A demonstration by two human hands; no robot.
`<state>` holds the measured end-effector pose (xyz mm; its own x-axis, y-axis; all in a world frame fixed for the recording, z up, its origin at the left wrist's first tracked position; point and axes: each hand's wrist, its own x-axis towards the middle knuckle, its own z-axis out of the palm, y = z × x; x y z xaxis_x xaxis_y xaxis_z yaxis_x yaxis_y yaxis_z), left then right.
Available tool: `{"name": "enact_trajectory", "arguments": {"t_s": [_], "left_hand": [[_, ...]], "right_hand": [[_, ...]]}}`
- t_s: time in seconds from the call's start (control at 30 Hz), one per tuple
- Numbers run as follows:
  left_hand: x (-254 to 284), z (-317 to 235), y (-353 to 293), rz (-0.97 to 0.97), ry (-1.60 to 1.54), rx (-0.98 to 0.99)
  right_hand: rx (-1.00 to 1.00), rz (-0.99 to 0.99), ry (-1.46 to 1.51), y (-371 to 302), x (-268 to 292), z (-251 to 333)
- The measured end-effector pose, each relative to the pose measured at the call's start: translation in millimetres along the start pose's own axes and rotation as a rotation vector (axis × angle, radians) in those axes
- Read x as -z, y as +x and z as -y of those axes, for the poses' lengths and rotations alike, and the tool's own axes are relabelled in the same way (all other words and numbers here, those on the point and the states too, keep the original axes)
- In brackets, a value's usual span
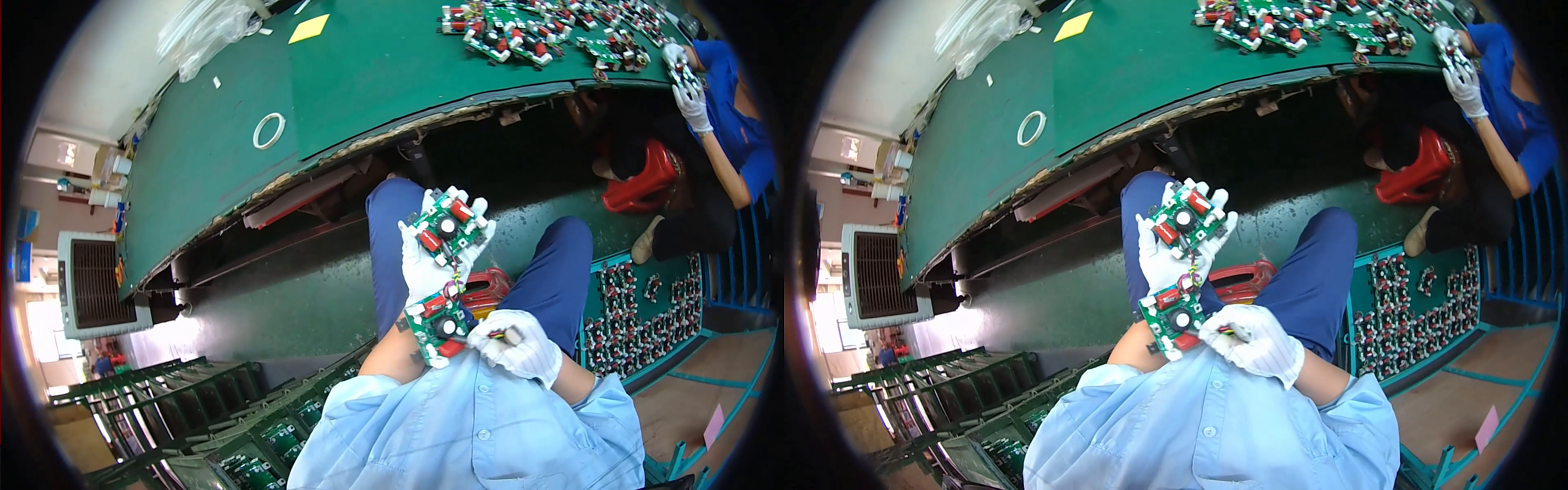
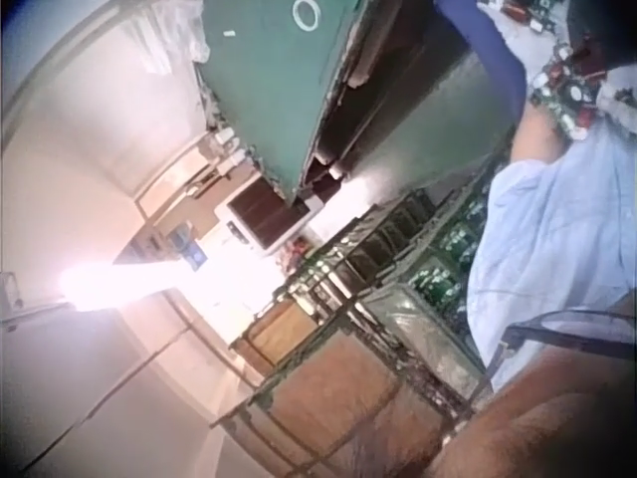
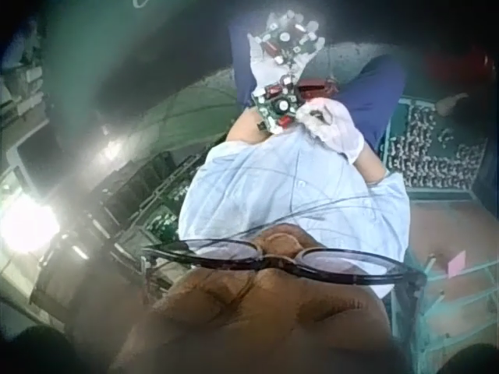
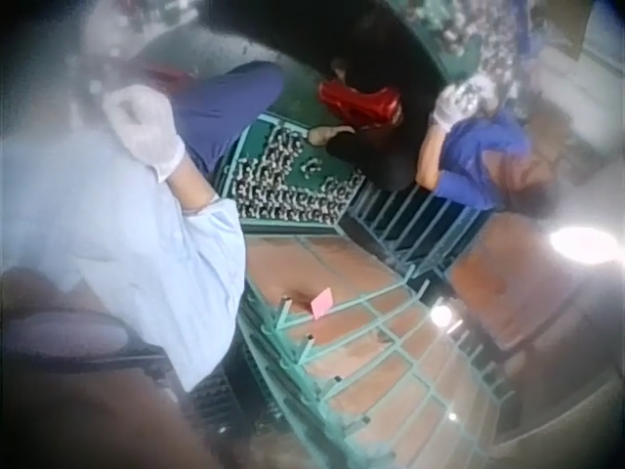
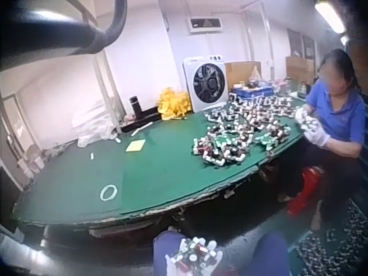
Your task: The person assembles electronic components onto printed circuit boards at a factory workbench, using pliers to manipulate the components.
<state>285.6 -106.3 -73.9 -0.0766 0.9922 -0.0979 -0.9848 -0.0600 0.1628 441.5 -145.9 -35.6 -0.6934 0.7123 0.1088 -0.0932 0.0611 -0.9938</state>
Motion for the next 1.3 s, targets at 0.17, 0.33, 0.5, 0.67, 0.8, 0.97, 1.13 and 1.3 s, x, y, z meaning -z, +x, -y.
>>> {"name": "enact_trajectory", "arguments": {"t_s": [0.17, 0.33, 0.5, 0.67, 0.8, 0.97, 1.13, 1.3], "left_hand": [[-1, -29, -1, 0.051, 0.037, -0.151], [-17, -36, -13, 0.116, 0.389, -0.383], [-34, -22, -22, 0.194, 0.258, -0.215], [-22, -30, -13, 0.026, -0.047, -0.154], [-15, -37, -12, -0.047, -0.041, -0.179], [-18, -44, -19, 0.019, -0.041, -0.126], [-17, -59, -33, -0.003, -0.034, -0.047], [-23, -65, -50, -0.007, -0.025, 0.034]], "right_hand": [[-0.178, -0.106, -0.085, -7, 3, 2], [-0.136, -0.276, -0.021, -4, 3, 3], [-0.012, -0.426, -0.335, 15, 4, 1], [-0.040, -0.460, -0.211, 8, 5, 2], [0.073, -0.549, -0.436, 6, 18, -6], [-0.140, -0.593, -0.170, 18, 28, -18], [-0.160, -0.586, -0.043, 78, 46, -20], [0.089, -0.756, 0.074, 183, 70, -19]]}}
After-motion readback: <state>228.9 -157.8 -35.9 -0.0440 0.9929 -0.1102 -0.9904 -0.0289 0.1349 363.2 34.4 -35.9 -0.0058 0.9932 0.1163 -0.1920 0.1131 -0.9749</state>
